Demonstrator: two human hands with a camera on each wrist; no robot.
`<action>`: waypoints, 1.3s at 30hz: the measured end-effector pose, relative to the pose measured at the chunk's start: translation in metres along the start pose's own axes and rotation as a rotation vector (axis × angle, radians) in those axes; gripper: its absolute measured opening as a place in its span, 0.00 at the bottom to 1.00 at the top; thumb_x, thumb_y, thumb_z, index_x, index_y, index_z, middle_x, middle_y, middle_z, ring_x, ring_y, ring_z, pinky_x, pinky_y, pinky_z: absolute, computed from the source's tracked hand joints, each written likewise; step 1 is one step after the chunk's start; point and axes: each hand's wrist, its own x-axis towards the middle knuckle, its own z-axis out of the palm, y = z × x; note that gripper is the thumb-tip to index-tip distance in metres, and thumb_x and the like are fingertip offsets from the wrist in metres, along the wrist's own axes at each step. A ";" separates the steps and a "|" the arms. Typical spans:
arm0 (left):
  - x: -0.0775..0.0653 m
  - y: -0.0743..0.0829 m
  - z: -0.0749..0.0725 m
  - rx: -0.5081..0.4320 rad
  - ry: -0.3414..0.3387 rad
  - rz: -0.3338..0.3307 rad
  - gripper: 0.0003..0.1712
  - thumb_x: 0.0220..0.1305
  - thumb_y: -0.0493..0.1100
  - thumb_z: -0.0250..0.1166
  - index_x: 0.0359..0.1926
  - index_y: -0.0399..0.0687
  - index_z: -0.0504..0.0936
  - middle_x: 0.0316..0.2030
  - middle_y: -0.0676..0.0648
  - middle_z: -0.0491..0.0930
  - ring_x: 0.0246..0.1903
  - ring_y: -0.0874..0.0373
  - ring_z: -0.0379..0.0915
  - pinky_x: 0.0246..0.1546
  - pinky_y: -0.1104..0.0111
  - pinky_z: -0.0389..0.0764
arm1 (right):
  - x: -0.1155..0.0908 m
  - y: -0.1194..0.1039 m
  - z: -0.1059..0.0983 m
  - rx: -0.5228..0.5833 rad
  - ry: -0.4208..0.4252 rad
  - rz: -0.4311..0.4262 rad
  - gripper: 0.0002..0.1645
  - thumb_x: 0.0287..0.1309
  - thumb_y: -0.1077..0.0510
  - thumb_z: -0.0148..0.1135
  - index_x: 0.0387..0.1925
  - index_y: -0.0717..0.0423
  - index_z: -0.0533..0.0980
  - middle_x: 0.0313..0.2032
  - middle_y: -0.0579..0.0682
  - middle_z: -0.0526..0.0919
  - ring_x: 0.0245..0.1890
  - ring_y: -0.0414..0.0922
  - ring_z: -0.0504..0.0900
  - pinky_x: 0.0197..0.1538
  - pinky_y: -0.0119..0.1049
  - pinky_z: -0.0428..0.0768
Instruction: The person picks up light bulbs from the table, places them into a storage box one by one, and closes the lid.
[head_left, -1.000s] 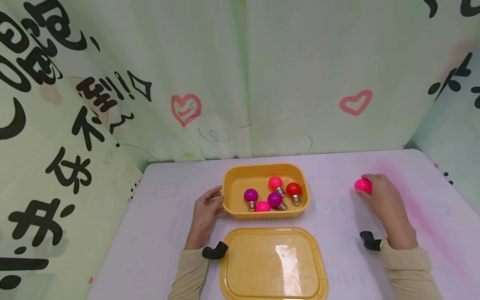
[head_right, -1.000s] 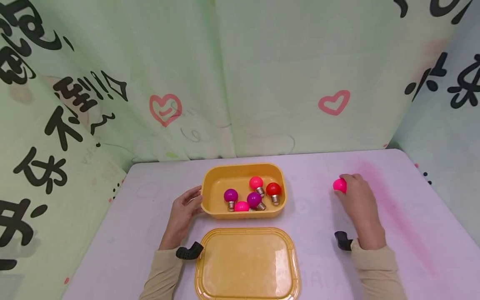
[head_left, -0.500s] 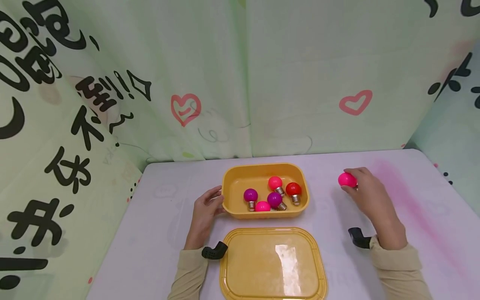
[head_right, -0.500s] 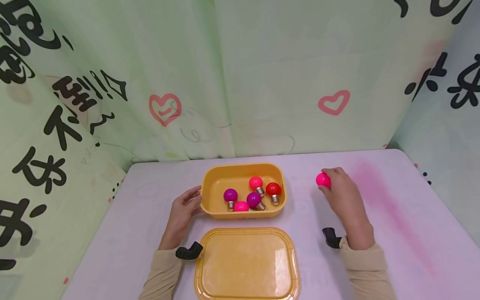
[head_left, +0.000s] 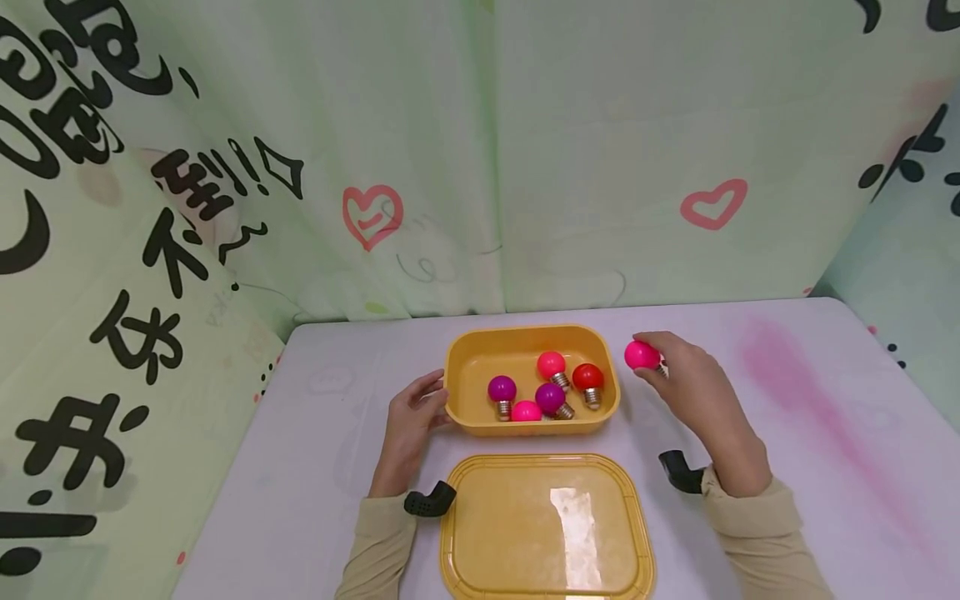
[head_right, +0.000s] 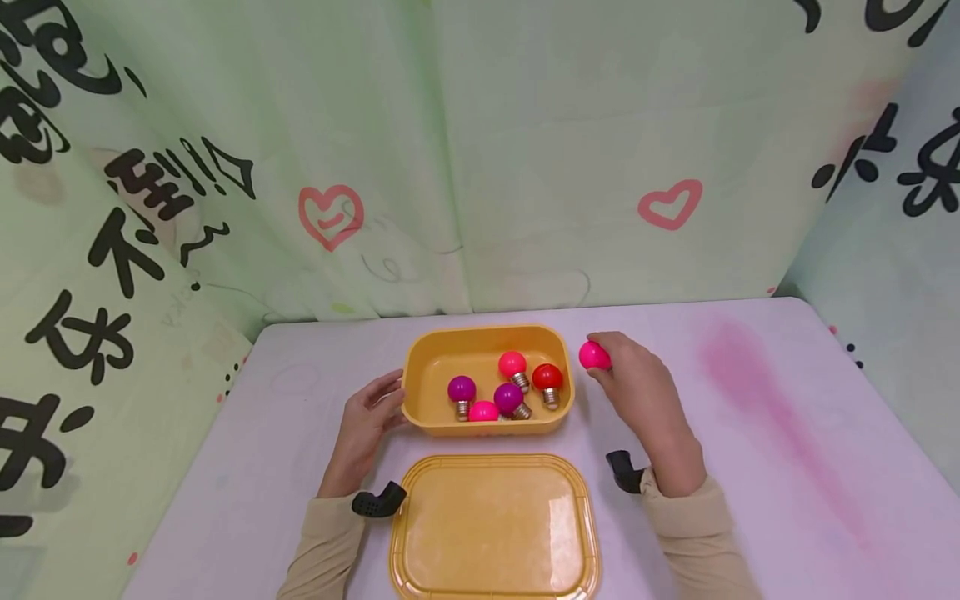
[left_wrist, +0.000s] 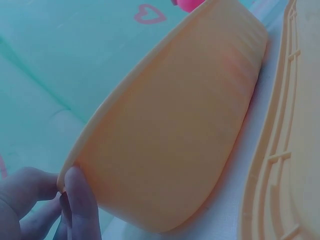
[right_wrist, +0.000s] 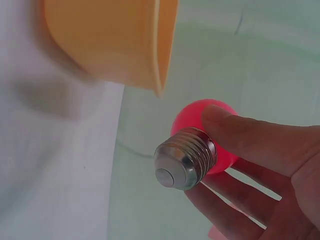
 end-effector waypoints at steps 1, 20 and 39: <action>0.000 0.000 0.000 0.000 -0.001 -0.001 0.22 0.67 0.34 0.63 0.61 0.42 0.78 0.55 0.37 0.75 0.42 0.53 0.79 0.34 0.70 0.86 | 0.001 -0.003 0.001 -0.002 -0.004 -0.008 0.31 0.55 0.65 0.71 0.59 0.69 0.73 0.52 0.68 0.80 0.49 0.63 0.79 0.51 0.60 0.80; 0.000 -0.001 -0.001 0.000 -0.002 -0.002 0.22 0.66 0.35 0.64 0.61 0.42 0.78 0.55 0.38 0.76 0.41 0.55 0.79 0.34 0.70 0.85 | 0.024 -0.053 0.032 0.034 -0.070 -0.096 0.27 0.55 0.68 0.69 0.57 0.67 0.75 0.54 0.63 0.80 0.55 0.59 0.76 0.58 0.55 0.78; -0.001 0.003 0.000 0.005 0.005 -0.007 0.21 0.66 0.35 0.64 0.61 0.43 0.79 0.53 0.40 0.76 0.40 0.55 0.79 0.33 0.70 0.85 | 0.041 -0.076 0.064 0.098 -0.095 -0.110 0.27 0.56 0.60 0.71 0.56 0.67 0.75 0.53 0.63 0.80 0.54 0.59 0.78 0.59 0.53 0.79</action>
